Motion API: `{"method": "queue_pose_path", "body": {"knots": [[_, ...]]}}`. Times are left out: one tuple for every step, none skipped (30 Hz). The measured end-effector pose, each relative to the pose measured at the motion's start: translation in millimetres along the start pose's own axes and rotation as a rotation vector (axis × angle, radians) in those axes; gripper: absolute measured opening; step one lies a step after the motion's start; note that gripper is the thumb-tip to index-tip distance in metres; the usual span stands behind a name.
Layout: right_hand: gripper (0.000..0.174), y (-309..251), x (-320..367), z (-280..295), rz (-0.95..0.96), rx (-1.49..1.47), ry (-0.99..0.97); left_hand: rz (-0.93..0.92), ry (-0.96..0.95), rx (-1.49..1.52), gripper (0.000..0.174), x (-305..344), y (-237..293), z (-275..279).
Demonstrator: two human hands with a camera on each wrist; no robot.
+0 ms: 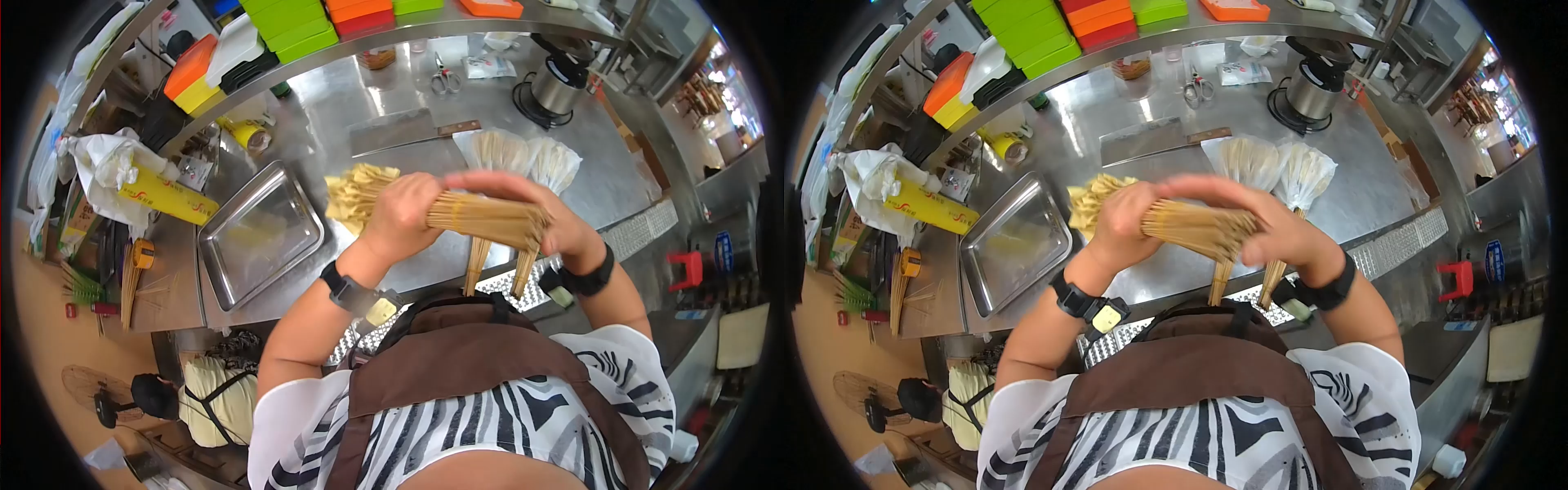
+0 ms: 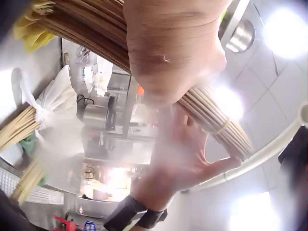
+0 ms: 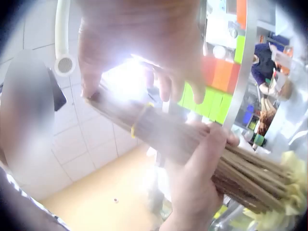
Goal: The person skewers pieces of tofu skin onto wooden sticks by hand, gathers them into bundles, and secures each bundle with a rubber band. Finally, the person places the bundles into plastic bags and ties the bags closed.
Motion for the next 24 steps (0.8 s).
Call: {"method": "queue_pose_path", "body": {"knots": [[0.096,-3,16,5,-0.126,-0.107,-0.002,-0.125,-0.085,-0.036,0.03,-3,0,-3],[0.093,-4,29,11,-0.251,-0.213,-0.005,-0.194,-0.171,-0.091,0.023,0,-2,-8],[0.093,-2,42,20,-0.245,-0.219,-0.013,-0.195,-0.175,-0.102,0.023,5,-5,-11],[0.089,6,55,30,-0.39,-0.219,0.092,-0.299,-0.327,-0.14,0.021,11,-9,-17],[0.085,17,63,37,-0.536,-0.218,0.201,-0.403,-0.48,-0.173,0.019,19,-12,-24],[0.081,33,69,39,-0.627,-0.143,0.154,-0.474,-0.516,-0.183,0.014,29,-16,-33],[0.078,47,74,40,-0.716,-0.069,0.111,-0.48,-0.528,-0.174,0.014,34,-15,-40],[0.069,60,73,33,-0.831,-0.109,0.122,-0.528,-0.559,-0.149,0.015,39,-13,-47],[0.06,72,68,18,-0.872,-0.17,0.093,-0.577,-0.585,-0.126,0.015,39,-9,-54],[0.051,83,66,6,-0.912,-0.232,0.061,-0.588,-0.57,-0.118,0.015,37,-4,-62],[0.051,96,68,2,-0.906,-0.235,0.07,-0.596,-0.574,-0.112,0.015,38,-1,-66],[0.043,110,71,-1,-0.978,-0.346,0.108,-0.61,-0.548,-0.083,0.014,40,-1,-70],[0.034,120,73,-2,-1.051,-0.455,0.142,-0.62,-0.516,-0.056,0.014,43,-1,-74],[0.034,125,74,0,-1.05,-0.452,0.146,-0.595,-0.559,-0.074,0.017,47,-5,-76],[0.031,129,75,2,-0.977,-0.414,0.155,-0.595,-0.558,-0.071,0.017,48,-5,-76],[0.027,133,76,2,-0.907,-0.376,0.162,-0.556,-0.53,-0.086,0.025,49,-5,-75],[0.027,138,79,2,-0.913,-0.377,0.158,-0.514,-0.502,-0.103,0.033,51,-4,-74],[0.027,143,80,4,-0.857,-0.173,0.239,-0.508,-0.501,-0.11,0.033,54,-2,-71],[0.027,147,78,7,-0.788,0.032,0.314,-0.321,-0.455,-0.303,0.045,58,-1,-68],[0.027,149,79,8,-0.783,0.036,0.304,-0.133,-0.402,-0.491,0.058,61,0,-64],[0.03,149,80,11,-0.719,0.18,0.358,-0.138,-0.393,-0.503,0.058,66,3,-61],[0.034,150,80,15,-0.648,0.323,0.415,0.269,-0.131,-0.376,0.063,72,1,-57],[0.034,153,81,14,-0.636,0.328,0.411,0.667,0.136,-0.226,0.069,82,-3,-53],[0.037,157,83,12,-0.538,0.493,0.44,0.946,0.197,0.12,0.065,102,-18,-57]]}}
Point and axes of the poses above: each hand's wrist, its own x-axis away from the middle knuckle, its own z-axis out of the back of the hand, y = z × x, the point moved 1 cm from there along -x, towards the middle knuckle, and after that the axes turned 9 degrees about y, right-handed, at the moved point
